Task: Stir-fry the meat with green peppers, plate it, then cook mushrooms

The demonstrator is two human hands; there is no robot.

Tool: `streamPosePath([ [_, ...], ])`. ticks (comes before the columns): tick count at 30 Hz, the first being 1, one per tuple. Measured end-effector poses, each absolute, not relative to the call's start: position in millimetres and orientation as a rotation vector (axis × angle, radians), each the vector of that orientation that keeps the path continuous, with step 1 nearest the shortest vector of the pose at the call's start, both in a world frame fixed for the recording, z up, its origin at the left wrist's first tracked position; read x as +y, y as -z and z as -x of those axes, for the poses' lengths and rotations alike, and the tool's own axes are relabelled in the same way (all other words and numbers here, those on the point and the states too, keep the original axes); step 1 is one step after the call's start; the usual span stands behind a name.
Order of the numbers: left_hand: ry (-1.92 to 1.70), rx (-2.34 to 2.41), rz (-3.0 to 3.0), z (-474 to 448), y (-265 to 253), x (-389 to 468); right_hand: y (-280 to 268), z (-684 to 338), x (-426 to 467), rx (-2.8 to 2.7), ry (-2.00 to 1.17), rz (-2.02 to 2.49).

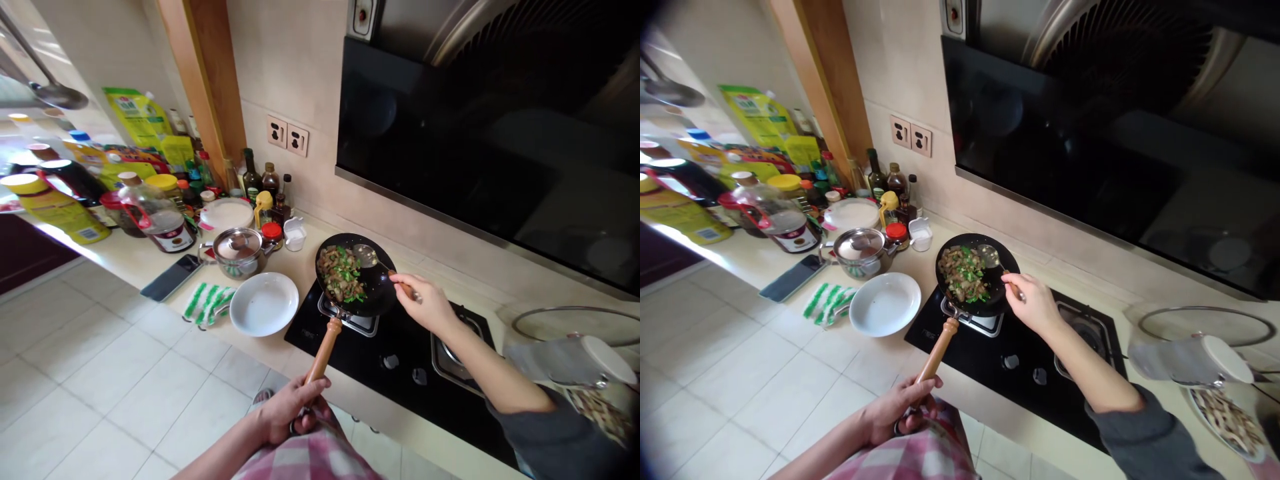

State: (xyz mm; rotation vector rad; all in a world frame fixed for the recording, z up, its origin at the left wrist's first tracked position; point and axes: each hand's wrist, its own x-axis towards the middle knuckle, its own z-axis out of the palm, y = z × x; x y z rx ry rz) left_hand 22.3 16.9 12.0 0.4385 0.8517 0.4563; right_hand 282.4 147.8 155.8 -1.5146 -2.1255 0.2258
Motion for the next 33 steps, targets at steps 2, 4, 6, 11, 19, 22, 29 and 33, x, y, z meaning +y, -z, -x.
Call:
streamPosePath([
  [2,-0.465,0.846,-0.441,-22.4,-11.4,16.8,-137.5,-278.1,146.7,-2.261,-0.058,1.436],
  [4,-0.464,0.85,-0.441,-22.4,-11.6,17.1,-116.8,-275.2,139.8,-2.419,-0.008,1.287],
  [6,-0.456,0.855,-0.436,-22.2,-12.6,17.6,-109.7,-277.7,125.2,-2.613,-0.013,1.117],
  [11,-0.453,0.839,-0.429,-21.8,-14.7,17.7,-181.6,-300.5,76.9,-2.794,-0.047,1.093],
  [19,-0.434,0.84,-0.441,-20.9,-13.3,17.3,-209.9,-253.5,49.3,-2.806,-0.153,1.252],
  [22,-0.433,0.847,-0.449,-19.6,-15.4,18.0,-179.9,-253.6,81.2,-2.644,-0.112,1.427],
  [29,-0.429,0.872,-0.457,-16.7,-18.6,19.0,-208.1,-318.0,159.9,-1.757,-0.367,1.963],
  [33,-0.443,0.856,-0.457,-17.1,-18.7,18.8,-182.0,-292.9,171.1,-1.32,-0.577,1.925],
])
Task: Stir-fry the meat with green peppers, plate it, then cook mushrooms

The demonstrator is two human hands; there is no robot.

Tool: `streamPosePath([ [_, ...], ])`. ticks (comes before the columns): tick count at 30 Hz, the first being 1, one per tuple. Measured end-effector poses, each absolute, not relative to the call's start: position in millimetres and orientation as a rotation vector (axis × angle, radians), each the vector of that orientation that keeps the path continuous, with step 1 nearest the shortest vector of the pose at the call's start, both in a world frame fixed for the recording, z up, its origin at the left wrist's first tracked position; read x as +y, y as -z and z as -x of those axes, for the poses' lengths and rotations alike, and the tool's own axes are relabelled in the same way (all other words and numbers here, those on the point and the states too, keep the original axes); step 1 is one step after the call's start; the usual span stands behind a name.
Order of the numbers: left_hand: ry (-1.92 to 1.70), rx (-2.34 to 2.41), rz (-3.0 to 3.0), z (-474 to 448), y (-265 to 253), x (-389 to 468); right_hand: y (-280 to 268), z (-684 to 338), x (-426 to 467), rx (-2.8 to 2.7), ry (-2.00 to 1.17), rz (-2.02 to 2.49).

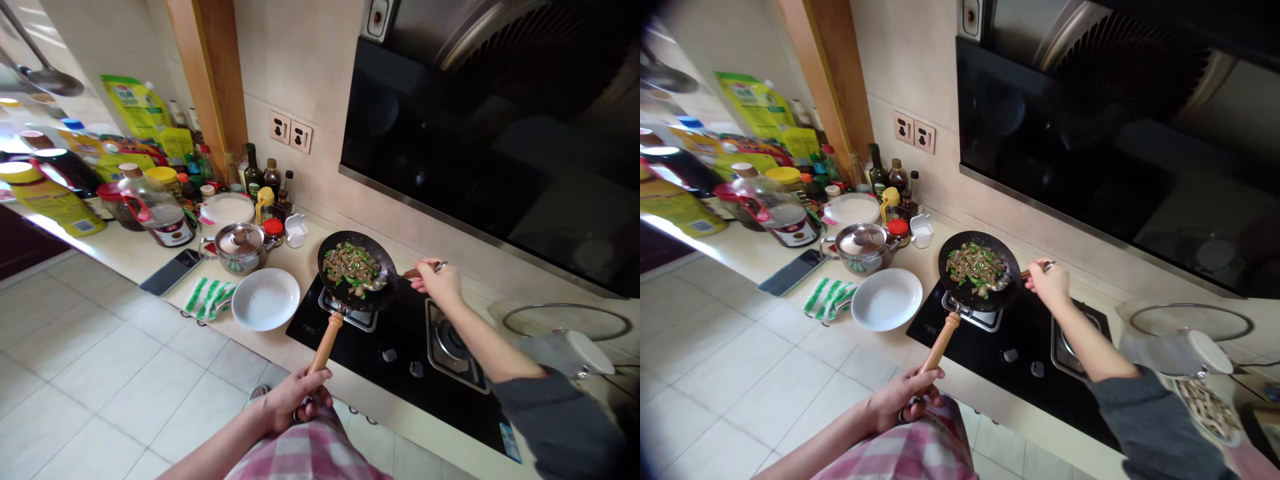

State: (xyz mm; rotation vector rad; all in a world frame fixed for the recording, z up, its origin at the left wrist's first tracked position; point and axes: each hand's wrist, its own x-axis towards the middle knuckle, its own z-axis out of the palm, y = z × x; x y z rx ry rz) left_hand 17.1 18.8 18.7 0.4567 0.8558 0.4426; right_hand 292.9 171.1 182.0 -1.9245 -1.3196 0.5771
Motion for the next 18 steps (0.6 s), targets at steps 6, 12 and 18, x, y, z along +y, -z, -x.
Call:
streamPosePath([
  [6,-0.427,0.866,-0.436,-16.7,-19.4,19.4,-189.1,-278.6,151.3,-1.793,-0.502,1.757],
  [12,-0.435,0.892,-0.453,-16.1,-16.9,19.8,-194.4,-351.9,196.8,-1.701,-0.482,1.849],
  [18,-0.423,0.911,-0.454,-13.1,-14.9,22.9,-103.7,-357.3,204.6,-1.17,-1.14,1.485],
])
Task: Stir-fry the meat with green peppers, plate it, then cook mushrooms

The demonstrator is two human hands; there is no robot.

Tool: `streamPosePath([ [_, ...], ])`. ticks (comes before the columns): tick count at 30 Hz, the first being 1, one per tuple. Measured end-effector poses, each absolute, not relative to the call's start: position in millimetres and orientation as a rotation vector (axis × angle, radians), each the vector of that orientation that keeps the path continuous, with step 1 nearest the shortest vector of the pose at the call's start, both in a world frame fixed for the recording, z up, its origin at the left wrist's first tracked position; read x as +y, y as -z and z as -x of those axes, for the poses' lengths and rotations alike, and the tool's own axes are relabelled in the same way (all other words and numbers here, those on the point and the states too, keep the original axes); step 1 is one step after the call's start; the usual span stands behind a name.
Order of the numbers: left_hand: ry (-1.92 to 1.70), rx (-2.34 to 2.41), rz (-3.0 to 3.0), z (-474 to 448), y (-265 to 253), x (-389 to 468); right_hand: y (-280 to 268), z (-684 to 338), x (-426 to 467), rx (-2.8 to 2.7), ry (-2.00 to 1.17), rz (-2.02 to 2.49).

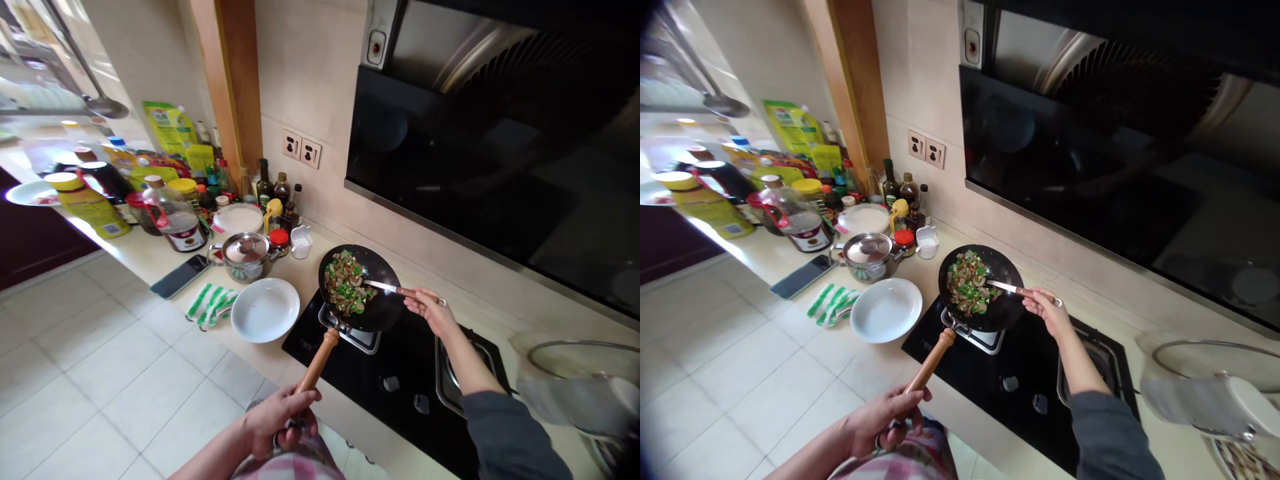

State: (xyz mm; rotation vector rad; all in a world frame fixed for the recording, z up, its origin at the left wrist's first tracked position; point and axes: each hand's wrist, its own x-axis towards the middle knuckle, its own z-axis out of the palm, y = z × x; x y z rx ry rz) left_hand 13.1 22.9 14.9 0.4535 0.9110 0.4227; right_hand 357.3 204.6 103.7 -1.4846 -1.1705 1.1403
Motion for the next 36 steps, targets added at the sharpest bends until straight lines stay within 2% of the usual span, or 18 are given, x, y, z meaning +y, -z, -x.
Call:
streamPosePath([
  [3,-0.434,0.89,-0.439,-10.8,-11.8,22.6,-102.9,-342.9,165.6,-1.44,-1.027,1.431],
  [9,-0.464,0.869,-0.409,-10.7,-9.3,19.6,-176.2,-331.7,88.9,-2.213,-0.38,1.308],
  [13,-0.467,0.856,-0.409,-11.7,-9.7,19.3,-202.3,-313.1,61.8,-2.511,-0.267,1.174],
  [17,-0.482,0.851,-0.411,-12.4,-10.3,19.8,-183.6,-287.1,71.9,-2.595,-0.17,1.1],
  [24,-0.472,0.861,-0.43,-12.9,-12.6,19.5,-115.0,-287.5,121.1,-2.354,0.193,1.35],
  [27,-0.466,0.869,-0.427,-12.2,-13.5,19.7,-110.4,-292.5,104.5,-2.498,0.175,1.291],
  [33,-0.457,0.849,-0.416,-11.4,-10.6,19.8,-167.1,-309.8,29.6,-2.629,-0.016,1.232],
  [36,-0.465,0.843,-0.414,-11.8,-10.1,19.8,-163.5,-308.5,34.1,-2.596,-0.072,1.243],
])
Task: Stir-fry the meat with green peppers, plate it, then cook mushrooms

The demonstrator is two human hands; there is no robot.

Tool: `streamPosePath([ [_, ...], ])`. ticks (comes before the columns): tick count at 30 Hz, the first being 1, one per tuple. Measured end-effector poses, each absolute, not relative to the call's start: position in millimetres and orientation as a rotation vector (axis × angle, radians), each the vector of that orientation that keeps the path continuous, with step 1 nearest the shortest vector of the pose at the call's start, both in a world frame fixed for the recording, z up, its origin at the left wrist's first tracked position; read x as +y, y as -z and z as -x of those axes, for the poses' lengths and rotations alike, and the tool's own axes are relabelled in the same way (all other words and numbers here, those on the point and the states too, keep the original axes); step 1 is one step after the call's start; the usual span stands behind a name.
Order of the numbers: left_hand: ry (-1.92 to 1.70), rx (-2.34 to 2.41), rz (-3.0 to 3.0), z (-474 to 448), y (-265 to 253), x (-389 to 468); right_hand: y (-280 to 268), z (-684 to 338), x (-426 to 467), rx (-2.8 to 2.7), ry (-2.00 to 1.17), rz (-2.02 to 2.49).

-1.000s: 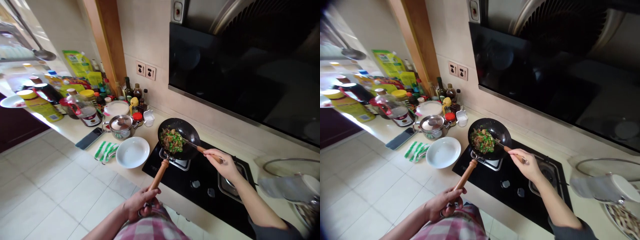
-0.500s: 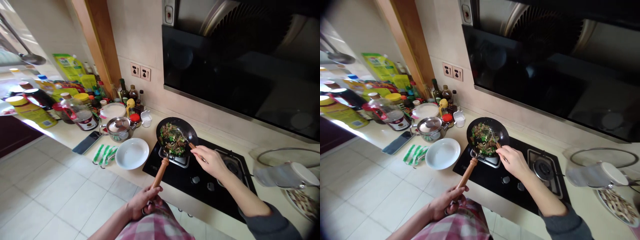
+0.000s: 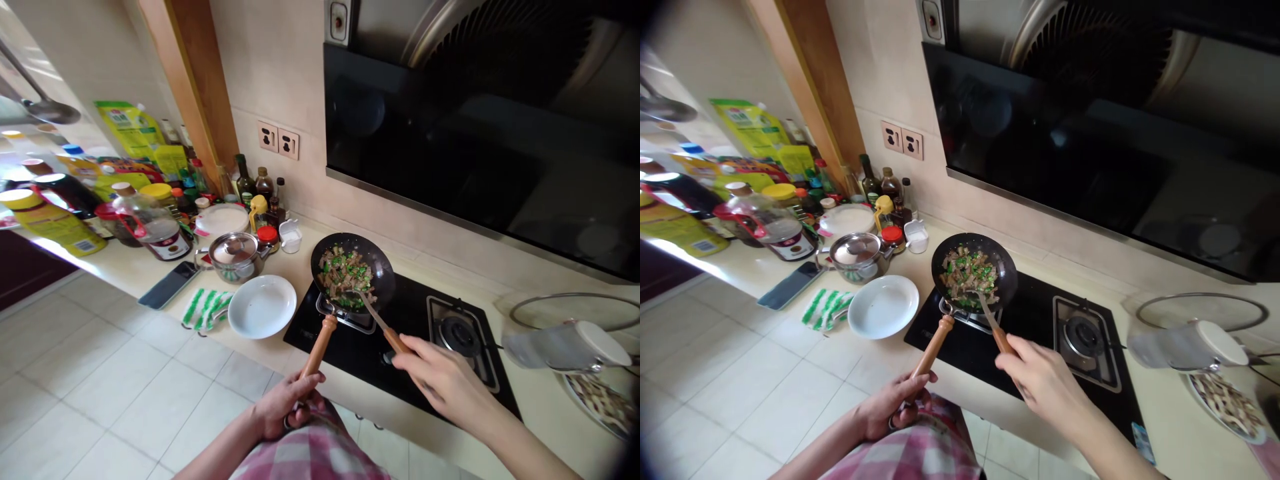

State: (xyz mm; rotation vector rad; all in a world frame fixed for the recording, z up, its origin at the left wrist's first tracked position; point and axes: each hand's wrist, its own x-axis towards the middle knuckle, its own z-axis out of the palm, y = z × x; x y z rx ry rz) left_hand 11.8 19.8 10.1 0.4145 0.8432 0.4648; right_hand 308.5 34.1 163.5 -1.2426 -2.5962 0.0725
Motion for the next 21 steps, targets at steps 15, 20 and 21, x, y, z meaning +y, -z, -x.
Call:
streamPosePath([
  [15,-0.456,0.863,-0.427,-14.3,-11.0,18.2,-50.3,-309.5,57.7,-1.455,-0.459,1.458],
  [20,-0.46,0.86,-0.43,-14.6,-11.2,18.1,-44.7,-319.4,60.0,-1.272,-0.335,1.468],
  [21,-0.458,0.865,-0.434,-14.8,-11.4,18.2,-45.3,-317.4,55.6,-1.237,-0.381,1.473],
])
